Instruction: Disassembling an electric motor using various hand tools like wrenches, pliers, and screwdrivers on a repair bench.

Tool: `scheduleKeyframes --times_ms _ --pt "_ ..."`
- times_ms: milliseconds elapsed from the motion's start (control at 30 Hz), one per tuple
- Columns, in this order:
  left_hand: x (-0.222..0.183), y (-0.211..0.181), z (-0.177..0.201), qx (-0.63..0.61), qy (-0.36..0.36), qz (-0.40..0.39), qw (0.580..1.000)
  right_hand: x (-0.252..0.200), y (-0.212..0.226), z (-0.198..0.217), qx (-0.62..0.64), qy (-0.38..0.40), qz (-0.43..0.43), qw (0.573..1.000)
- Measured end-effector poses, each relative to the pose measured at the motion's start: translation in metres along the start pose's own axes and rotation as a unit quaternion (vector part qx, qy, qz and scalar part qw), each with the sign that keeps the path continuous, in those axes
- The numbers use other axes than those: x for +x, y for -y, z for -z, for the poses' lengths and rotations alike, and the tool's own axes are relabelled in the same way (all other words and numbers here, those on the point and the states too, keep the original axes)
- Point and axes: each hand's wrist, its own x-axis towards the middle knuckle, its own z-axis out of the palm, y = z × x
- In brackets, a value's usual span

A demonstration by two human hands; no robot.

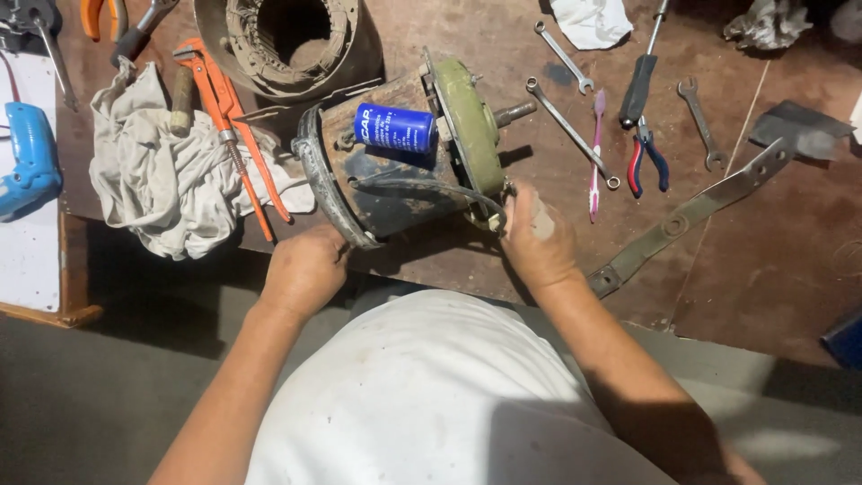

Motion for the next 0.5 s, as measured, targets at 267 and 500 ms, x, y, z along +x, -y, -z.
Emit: scheduleKeyframes --times_ms 267,500 --pt "-0.002 0.001 0.001 -0.009 -0.010 -0.008 1.000 -0.010 -0.009 -0.012 0.069 0.007 0.028 0.997" --pt "0.000 0.002 0.001 -0.006 -0.019 -0.022 1.000 -0.034 -0.028 -0.034 0.031 -0.002 0.066 0.997"
